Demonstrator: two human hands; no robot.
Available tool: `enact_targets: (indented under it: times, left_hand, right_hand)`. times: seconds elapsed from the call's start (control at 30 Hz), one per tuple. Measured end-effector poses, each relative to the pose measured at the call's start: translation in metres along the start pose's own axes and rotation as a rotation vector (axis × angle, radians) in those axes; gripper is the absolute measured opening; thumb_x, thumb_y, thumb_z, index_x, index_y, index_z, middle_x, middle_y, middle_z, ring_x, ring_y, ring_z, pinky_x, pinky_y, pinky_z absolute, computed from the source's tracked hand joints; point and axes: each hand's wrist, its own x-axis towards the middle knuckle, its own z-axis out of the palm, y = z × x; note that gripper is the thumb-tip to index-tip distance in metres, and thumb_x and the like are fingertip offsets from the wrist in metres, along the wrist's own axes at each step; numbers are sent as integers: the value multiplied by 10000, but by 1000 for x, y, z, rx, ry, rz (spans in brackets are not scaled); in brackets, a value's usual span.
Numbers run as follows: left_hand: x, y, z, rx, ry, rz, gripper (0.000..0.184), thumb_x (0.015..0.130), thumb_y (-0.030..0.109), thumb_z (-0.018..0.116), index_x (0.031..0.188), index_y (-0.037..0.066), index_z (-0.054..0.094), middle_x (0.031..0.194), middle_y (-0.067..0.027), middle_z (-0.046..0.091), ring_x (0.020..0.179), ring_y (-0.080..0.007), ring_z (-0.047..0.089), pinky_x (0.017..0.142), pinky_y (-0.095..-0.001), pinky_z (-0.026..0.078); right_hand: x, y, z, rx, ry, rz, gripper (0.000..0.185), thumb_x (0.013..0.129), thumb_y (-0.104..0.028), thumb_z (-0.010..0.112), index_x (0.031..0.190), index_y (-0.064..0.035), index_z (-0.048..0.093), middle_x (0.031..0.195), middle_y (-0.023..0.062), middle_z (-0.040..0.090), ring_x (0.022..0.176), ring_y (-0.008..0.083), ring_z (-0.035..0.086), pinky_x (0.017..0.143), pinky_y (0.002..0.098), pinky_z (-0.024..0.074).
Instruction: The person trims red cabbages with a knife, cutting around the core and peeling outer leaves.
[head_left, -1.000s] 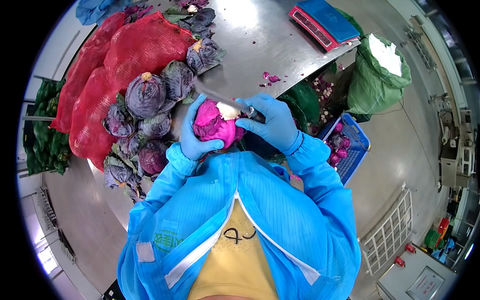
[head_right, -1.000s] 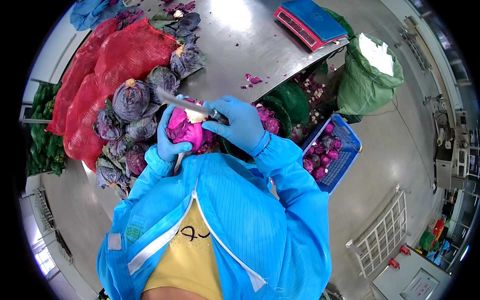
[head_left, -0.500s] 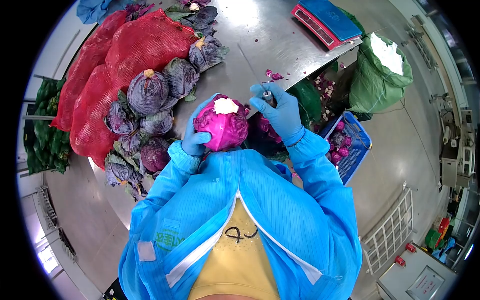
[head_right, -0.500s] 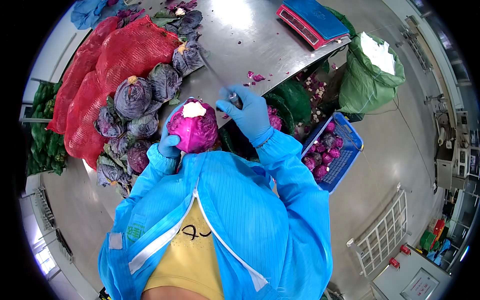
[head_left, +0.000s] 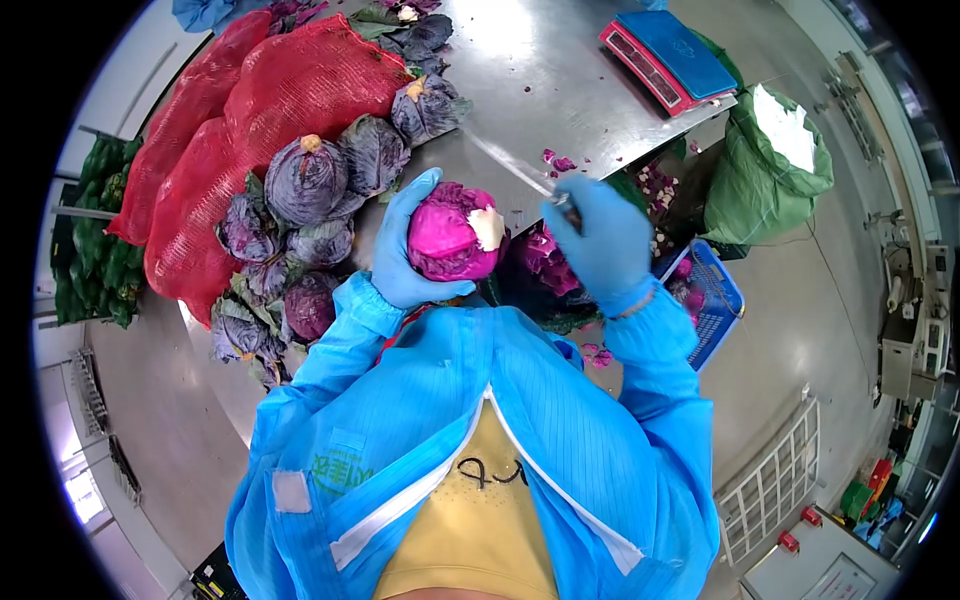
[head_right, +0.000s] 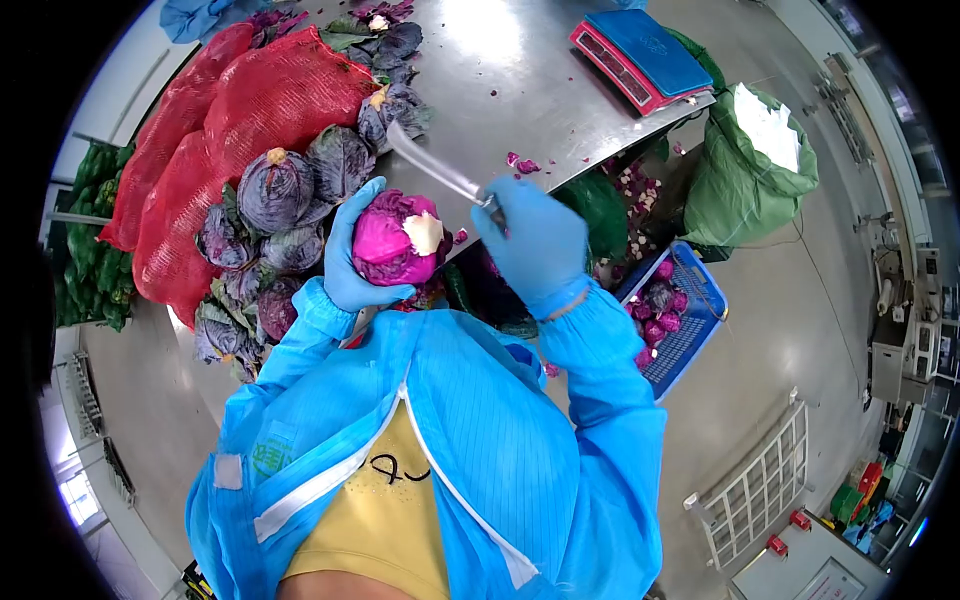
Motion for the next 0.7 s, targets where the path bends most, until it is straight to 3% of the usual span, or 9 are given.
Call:
enact_targets:
  times: [0.1, 0.13, 0.2, 0.27, 0.43, 0.7]
  left_hand:
    - [10, 1, -2, 374, -38, 206, 1055, 468, 270, 883, 1341, 21, 346, 1365, -183, 376, 1246, -318, 393, 1053, -412, 305]
    - [9, -3, 0, 380, -46, 212, 1055, 468, 270, 883, 1341, 21, 346, 1365, -183, 376, 1246, -318, 393, 1053, -412, 305]
    - [8, -14, 3, 447, -28, 45, 1074, 458, 284, 884, 1346, 31, 335, 1318, -174, 412, 1207, -326, 431, 1022, -405, 357]
    - [17, -6, 19, 259, 66, -70, 1088, 492, 275, 890, 1366, 22, 291, 1298, -145, 408, 1188, -279, 439, 1016, -387, 369]
    - [33, -40, 34, -83, 103, -74, 1040, 517, 215, 883, 1359, 11, 307, 1359, -148, 373, 1208, -253, 424, 1018, -381, 365]
    - [65, -112, 45, -214, 264, -339, 923, 548, 197, 863, 1304, -3, 373, 1276, -138, 452, 1140, -238, 473, 989, -368, 386]
  right_hand:
    - [12, -37, -53, -157, 58, -85, 139, 769, -147, 660, 853, -80, 572, 718, 82, 569, 598, 228, 584, 512, 314, 446]
    - [12, -56, -74, -214, 39, -95, 170, 754, -106, 672, 896, -66, 586, 746, 90, 580, 586, 217, 579, 519, 296, 447]
    - [10, -102, -109, -466, -67, -65, 159, 764, -141, 651, 889, -68, 586, 711, 88, 549, 560, 196, 557, 487, 309, 421]
    - [9, -129, -126, -631, -152, -98, 156, 763, -143, 650, 884, -69, 584, 709, 89, 550, 561, 199, 559, 487, 312, 423]
    - [11, -149, -135, -806, -334, -137, 149, 761, -149, 645, 870, -71, 580, 703, 91, 554, 563, 207, 566, 489, 318, 427]
    - [18, -130, -132, -847, -380, -50, 139, 758, -157, 638, 849, -75, 572, 694, 94, 559, 567, 220, 576, 492, 328, 434]
